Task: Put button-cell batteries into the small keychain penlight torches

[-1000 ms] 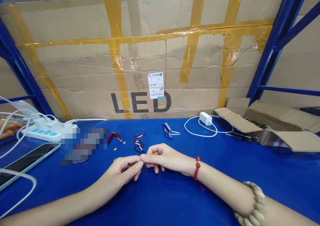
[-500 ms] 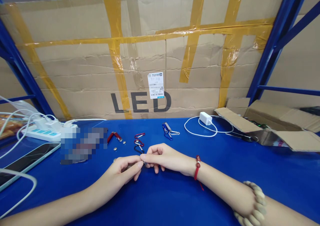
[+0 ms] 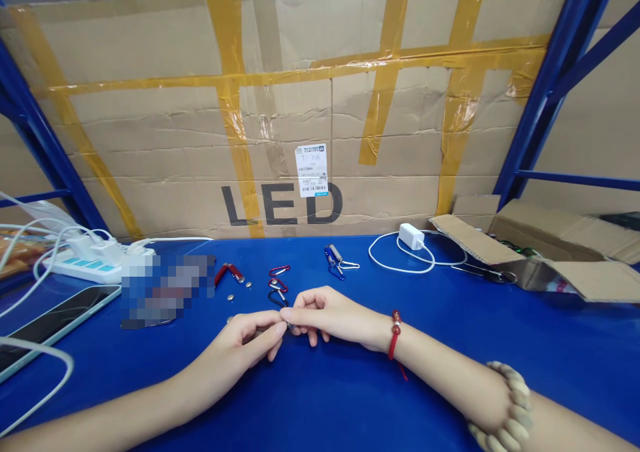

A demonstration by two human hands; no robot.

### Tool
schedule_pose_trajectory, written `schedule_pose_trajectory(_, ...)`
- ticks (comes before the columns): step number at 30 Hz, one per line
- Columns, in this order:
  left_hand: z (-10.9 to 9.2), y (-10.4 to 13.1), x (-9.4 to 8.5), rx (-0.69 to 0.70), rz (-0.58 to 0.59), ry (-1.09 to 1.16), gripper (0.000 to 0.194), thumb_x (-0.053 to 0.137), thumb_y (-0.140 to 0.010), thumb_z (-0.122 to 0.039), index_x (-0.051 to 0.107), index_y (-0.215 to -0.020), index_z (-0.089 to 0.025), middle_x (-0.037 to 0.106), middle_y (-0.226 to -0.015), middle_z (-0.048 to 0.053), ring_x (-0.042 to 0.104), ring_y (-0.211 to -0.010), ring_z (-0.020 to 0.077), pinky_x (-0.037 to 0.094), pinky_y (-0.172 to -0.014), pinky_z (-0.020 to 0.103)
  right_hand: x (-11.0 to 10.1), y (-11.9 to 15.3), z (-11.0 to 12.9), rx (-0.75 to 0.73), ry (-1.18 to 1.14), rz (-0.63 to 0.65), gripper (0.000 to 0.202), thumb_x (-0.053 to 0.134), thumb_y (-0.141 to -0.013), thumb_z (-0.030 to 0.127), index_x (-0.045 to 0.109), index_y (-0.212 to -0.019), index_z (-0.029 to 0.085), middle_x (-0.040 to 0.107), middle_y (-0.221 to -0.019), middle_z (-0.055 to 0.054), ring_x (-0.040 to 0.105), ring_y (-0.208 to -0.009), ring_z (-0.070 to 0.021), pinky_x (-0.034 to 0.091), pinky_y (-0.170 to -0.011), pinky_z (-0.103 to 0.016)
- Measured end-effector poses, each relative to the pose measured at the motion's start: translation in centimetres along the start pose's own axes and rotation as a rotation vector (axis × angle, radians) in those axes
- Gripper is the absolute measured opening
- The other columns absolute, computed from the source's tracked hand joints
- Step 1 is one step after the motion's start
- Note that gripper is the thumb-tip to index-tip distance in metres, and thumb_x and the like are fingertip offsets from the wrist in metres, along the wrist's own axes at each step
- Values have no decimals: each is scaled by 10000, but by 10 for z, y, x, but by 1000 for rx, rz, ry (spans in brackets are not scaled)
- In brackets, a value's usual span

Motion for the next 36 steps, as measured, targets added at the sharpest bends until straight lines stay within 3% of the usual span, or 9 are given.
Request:
schedule_pose_trajectory(23, 1, 1, 2, 25, 31, 21, 331, 359, -818, -384, 448, -592, -160, 445, -590, -26, 419, -603, 104, 304, -569, 210, 0, 0, -1, -10, 4, 10, 410, 546, -707, 539, 473, -623, 144, 506, -542, 41, 406, -448, -35, 270, -407, -154)
schedule_pose_trajectory(36, -1, 1, 4, 17, 41, 5, 287, 371, -820, -333, 469, -620, -152, 417, -568, -40, 390, -569, 86, 288, -545, 193, 0, -1, -3, 0, 16, 6, 399, 537, -725, 518, 473, -619, 139, 492, -519, 43, 412, -445, -31, 278, -408, -143)
Point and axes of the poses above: each hand's wrist, its own y-axis away from the middle knuckle, its own x-axis out of the palm, z = x × y, the point moved 4 cm from there along -y, towards the middle knuckle
